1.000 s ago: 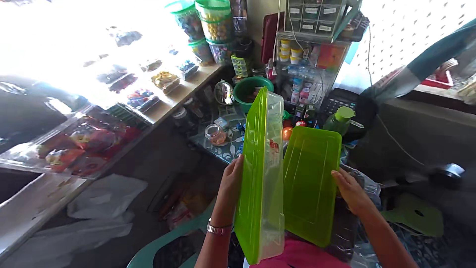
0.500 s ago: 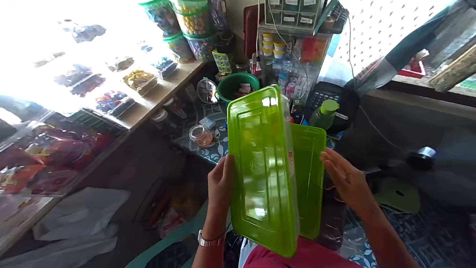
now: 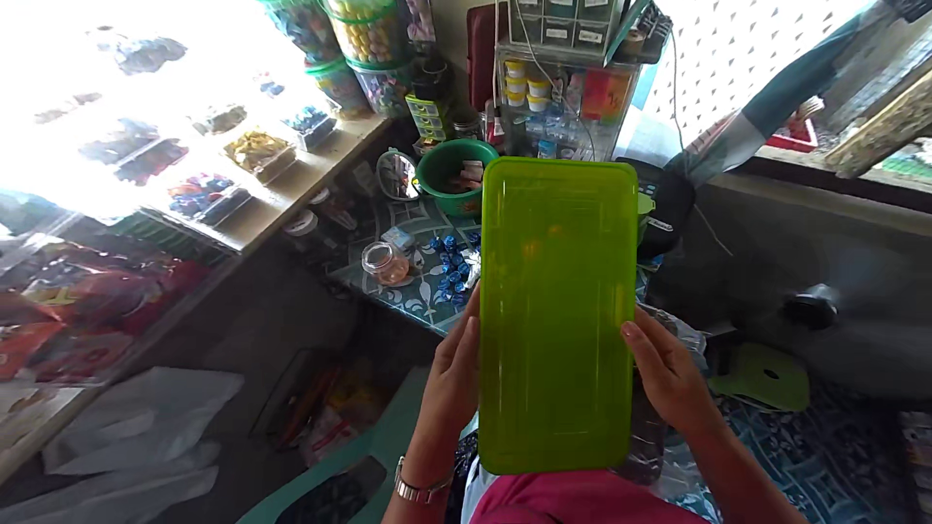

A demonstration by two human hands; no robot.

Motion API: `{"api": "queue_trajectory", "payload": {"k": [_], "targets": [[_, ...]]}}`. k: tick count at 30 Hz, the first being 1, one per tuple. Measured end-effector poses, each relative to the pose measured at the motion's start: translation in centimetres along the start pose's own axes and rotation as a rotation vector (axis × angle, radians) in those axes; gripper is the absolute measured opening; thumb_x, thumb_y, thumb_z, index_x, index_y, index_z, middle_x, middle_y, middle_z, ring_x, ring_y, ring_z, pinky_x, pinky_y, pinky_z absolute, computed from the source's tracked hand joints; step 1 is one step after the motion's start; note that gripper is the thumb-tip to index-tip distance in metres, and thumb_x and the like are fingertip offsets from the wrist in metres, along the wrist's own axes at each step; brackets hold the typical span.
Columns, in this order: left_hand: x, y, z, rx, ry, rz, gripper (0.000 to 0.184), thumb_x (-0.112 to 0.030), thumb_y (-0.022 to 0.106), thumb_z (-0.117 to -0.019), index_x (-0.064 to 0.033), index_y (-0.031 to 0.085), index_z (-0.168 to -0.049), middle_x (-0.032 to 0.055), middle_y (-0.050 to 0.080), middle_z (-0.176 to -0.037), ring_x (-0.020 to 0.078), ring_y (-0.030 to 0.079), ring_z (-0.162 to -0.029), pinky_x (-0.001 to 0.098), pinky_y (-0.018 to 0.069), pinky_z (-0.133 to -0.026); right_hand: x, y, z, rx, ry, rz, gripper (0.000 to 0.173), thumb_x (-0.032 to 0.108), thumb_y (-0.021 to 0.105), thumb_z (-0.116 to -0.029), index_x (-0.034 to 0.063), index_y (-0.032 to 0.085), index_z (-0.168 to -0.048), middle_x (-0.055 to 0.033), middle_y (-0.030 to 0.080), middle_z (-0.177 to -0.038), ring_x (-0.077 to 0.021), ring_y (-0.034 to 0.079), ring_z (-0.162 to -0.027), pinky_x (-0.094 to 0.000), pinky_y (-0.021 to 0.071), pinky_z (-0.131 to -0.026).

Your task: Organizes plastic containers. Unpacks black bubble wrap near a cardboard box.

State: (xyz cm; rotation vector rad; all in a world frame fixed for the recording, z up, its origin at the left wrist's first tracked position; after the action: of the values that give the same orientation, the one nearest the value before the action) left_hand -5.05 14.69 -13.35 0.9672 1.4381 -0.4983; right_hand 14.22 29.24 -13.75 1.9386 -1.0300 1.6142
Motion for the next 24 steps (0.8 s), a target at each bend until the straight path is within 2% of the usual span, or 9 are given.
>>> {"api": "queue_trajectory", "payload": {"k": [3, 5, 7, 11, 14, 17, 20, 22, 24], "targets": [[0.2, 0.6, 0.2, -0.006, -0.029, 0.077, 0.044, -0.022, 0.033, -0.1117, -0.0074, 0.044, -0.152, -0.0052, 0.068, -0.129, 0.0029, 0.066, -0.112, 0.0247, 0.056, -0.098, 0.0, 0.1, 0.1, -0.026, 0.008, 0.032, 0.052, 0.025, 0.039, -0.1113, -0.016, 0.044, -0.141, -0.0048, 0.068, -0.123, 0.0074, 0.064, -0.107, -0.0135, 0.0543, -0.093], [0.4, 1.0, 0.2, 0.004, -0.025, 0.092, 0.047, -0.026, 0.039, -0.111, -0.0063, 0.04, -0.154, -0.0035, 0.068, -0.129, 0.0047, 0.067, -0.111, 0.0258, 0.0571, -0.097, -0.1, 0.2, 0.2, -0.032, 0.004, 0.065, 0.058, 0.035, 0.048, -0.1085, -0.0143, 0.045, -0.139, -0.0007, 0.07, -0.116, 0.0078, 0.066, -0.101, -0.0133, 0.057, -0.088], [0.6, 1.4, 0.3, 0.024, -0.024, 0.132, 0.053, -0.029, 0.046, -0.1088, -0.0064, 0.037, -0.156, -0.0022, 0.068, -0.13, 0.0067, 0.068, -0.111, 0.0272, 0.0576, -0.097, -0.3, 0.3, 0.3, -0.042, 0.039, 0.082, 0.065, 0.041, 0.056, -0.1036, -0.0131, 0.046, -0.139, -0.0004, 0.07, -0.114, 0.0067, 0.067, -0.099, -0.0142, 0.0579, -0.086], [0.8, 1.7, 0.1, 0.049, -0.033, 0.179, 0.06, -0.031, 0.055, -0.1051, -0.0058, 0.036, -0.156, 0.0014, 0.07, -0.126, 0.0102, 0.07, -0.109, 0.0299, 0.0588, -0.095, -0.6, 0.1, 0.5, -0.064, 0.109, 0.076, 0.065, 0.041, 0.06, -0.1007, -0.0103, 0.047, -0.139, -0.0004, 0.07, -0.114, 0.0049, 0.068, -0.098, -0.0154, 0.0587, -0.085], [0.9, 2.1, 0.2, 0.071, -0.028, 0.192, 0.068, -0.032, 0.061, -0.1022, -0.0038, 0.032, -0.158, 0.0038, 0.069, -0.128, 0.012, 0.07, -0.11, 0.0316, 0.0585, -0.096, -0.5, 0.0, 0.6, -0.072, 0.159, 0.087, 0.062, 0.04, 0.058, -0.1012, -0.0083, 0.047, -0.139, 0.0011, 0.07, -0.112, 0.0063, 0.068, -0.097, -0.0146, 0.0585, -0.083], [0.8, 2.9, 0.6, 0.064, 0.027, 0.157, 0.061, -0.023, 0.058, -0.1042, 0.0031, 0.036, -0.154, 0.0062, 0.07, -0.127, 0.0129, 0.07, -0.107, 0.0327, 0.0592, -0.094, -0.6, -0.4, 0.4, -0.09, 0.218, 0.1, 0.055, 0.037, 0.05, -0.1045, -0.0052, 0.047, -0.139, 0.0043, 0.069, -0.104, 0.0077, 0.067, -0.088, -0.0139, 0.0585, -0.077], [0.3, 3.9, 0.7, 0.03, 0.055, 0.079, 0.049, -0.015, 0.051, -0.1066, 0.0069, 0.043, -0.149, 0.0069, 0.071, -0.125, 0.0109, 0.071, -0.104, 0.0305, 0.0597, -0.092, -0.6, -0.7, 0.3, -0.116, 0.265, 0.079, 0.053, 0.035, 0.046, -0.1058, -0.0042, 0.045, -0.142, 0.005, 0.068, -0.104, 0.0073, 0.067, -0.087, -0.0137, 0.0585, -0.077], [0.0, 4.0, 0.1, 0.062, 0.03, -0.015, 0.046, -0.017, 0.047, -0.1087, 0.005, 0.044, -0.149, 0.0073, 0.069, -0.126, 0.0089, 0.07, -0.104, 0.0282, 0.0588, -0.092, -0.6, -0.9, 0.3, -0.151, 0.273, 0.058, 0.048, 0.033, 0.045, -0.1064, -0.0017, 0.048, -0.139, 0.0063, 0.07, -0.102, 0.0058, 0.069, -0.086, -0.0151, 0.0598, -0.076], [0.0, 3.2, -0.8, 0.1, 0.022, -0.164, 0.046, -0.023, 0.038, -0.1112, 0.0033, 0.047, -0.148, 0.0108, 0.062, -0.138, 0.0102, 0.066, -0.115, 0.0289, 0.0545, -0.1, -0.5, -1.6, 0.5, -0.207, 0.289, 0.069, 0.043, 0.031, 0.044, -0.1084, -0.0003, 0.054, -0.136, 0.0057, 0.071, -0.102, 0.0048, 0.069, -0.087, -0.0165, 0.0604, -0.077]]}}
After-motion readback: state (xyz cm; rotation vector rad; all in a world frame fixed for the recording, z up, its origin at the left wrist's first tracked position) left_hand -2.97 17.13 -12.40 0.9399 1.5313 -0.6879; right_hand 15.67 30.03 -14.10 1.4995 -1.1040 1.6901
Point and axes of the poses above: each hand's wrist, its own z-axis away from the middle knuckle, its own y-axis out of the palm, x = y × z, the point moved 4 cm from there along -z, towards the middle knuckle
